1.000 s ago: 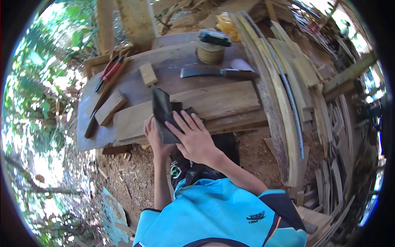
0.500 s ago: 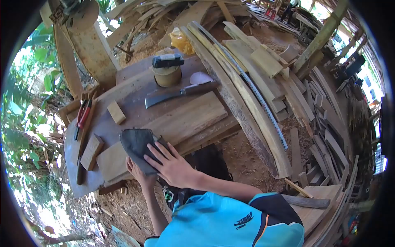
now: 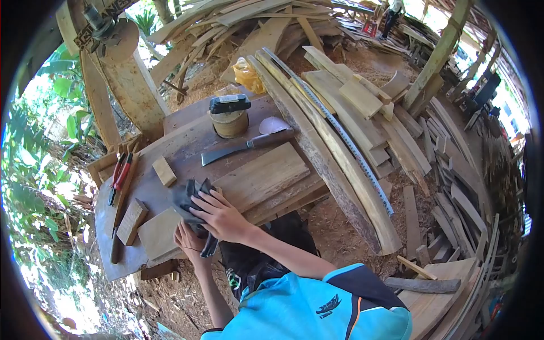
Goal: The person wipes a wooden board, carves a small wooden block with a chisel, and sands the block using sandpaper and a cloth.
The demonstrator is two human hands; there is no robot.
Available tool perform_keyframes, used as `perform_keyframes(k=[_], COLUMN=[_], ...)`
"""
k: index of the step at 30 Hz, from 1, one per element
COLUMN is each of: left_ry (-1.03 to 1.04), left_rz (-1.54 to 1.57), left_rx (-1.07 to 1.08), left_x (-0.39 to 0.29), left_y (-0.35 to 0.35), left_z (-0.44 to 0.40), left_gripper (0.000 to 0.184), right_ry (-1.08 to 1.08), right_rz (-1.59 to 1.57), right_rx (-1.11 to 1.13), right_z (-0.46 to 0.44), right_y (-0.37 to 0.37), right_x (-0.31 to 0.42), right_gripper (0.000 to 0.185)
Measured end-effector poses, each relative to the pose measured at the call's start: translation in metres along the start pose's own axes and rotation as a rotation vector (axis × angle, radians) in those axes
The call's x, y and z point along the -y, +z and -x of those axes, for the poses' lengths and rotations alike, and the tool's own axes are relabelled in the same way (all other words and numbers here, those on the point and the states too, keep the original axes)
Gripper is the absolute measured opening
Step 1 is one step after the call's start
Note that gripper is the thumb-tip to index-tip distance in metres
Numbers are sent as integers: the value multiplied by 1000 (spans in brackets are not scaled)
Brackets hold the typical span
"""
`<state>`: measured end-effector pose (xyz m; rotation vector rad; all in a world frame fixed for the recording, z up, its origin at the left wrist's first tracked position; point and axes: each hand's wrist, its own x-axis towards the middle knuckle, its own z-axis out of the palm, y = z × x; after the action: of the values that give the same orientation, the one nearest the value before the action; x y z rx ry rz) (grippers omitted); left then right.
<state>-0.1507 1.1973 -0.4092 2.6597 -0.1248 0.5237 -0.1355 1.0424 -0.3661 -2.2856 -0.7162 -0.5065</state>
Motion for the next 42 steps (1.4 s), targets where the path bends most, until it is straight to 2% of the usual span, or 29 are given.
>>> perform_keyframes(k=[1, 2, 5, 8, 9, 10, 11, 13, 15, 16, 19, 20, 23, 24, 26, 27, 29, 30, 33, 34, 37, 38, 41, 42], left_ry=[-16, 81, 251, 69, -8, 180, 224, 314, 236, 207, 321, 349, 428, 485, 603, 506, 310, 204, 178, 174, 31, 25, -119, -224], left_rz=[19, 128, 262, 451, 515, 497, 447, 346, 295, 270, 405, 357, 244, 232, 176, 255, 418, 500, 673, 657, 515, 444, 745, 998], left_rx=[62, 28, 226, 397, 435, 311, 273, 193, 310, 365, 266, 275, 305, 315, 307, 232, 94, -103, 81, 37, 125, 112, 111, 53], left_x=[-12, -11, -7, -4, 2, 9, 2, -20, -19, -20, -41, -49, -70, -78, -87, -86, -86, -93, -59, -55, -68, -77, -43, -51], left_y=[-18, -28, -44, -45, -40, -37, -40, -49, -45, -43, -64, -69, -83, -87, -83, -74, -57, -55, -39, -41, -58, -64, -27, -27], left_z=[-8, -14, -44, -63, -67, -66, -64, -66, -70, -73, -67, -67, -56, -55, -53, -48, -37, -34, -28, -23, -18, -17, -12, -9], left_gripper=[83, 87, 91, 93, 93, 88, 86, 84, 85, 85, 78, 75, 68, 67, 70, 68, 64, 54, 42, 38, 40, 38, 37, 36], right_ry=[-19, -32, 205, 750, 670, 591, 515, 447, 298, 385, 455, 467, 507, 511, 494, 491, 321, 237, -119, -79, 494, 681, 30, -8], right_rz=[-84, -163, -326, -729, -725, -719, -714, -507, -211, -187, -402, -345, -794, -1004, -1024, -1022, -946, -910, -493, -452, -786, -796, -406, -308], right_rx=[-14, -131, -230, -326, -405, -480, -550, -484, -409, -275, -531, -623, -576, -388, -253, -199, -229, -241, -194, -199, 91, 168, -216, -205], right_z=[9, 13, 33, 35, 30, 25, 22, 15, 10, 13, 13, 11, 1, 0, 1, 2, 6, 3, 0, 3, 0, -2, 3, 2], right_y=[-4, -14, -35, -54, -55, -55, -54, -49, -38, -35, -30, -37, -40, -32, -26, -30, -40, -47, -57, -51, -44, -44, -51, -59], right_x=[-6, -8, -22, -32, -33, -33, -31, -27, -28, -25, -43, -45, -43, -42, -37, -33, -15, -4, 24, 18, -16, -19, 27, 42], right_gripper=[36, 28, 20, 20, 23, 25, 28, 34, 36, 35, 27, 24, 28, 32, 34, 35, 36, 37, 36, 34, 34, 32, 30, 30])
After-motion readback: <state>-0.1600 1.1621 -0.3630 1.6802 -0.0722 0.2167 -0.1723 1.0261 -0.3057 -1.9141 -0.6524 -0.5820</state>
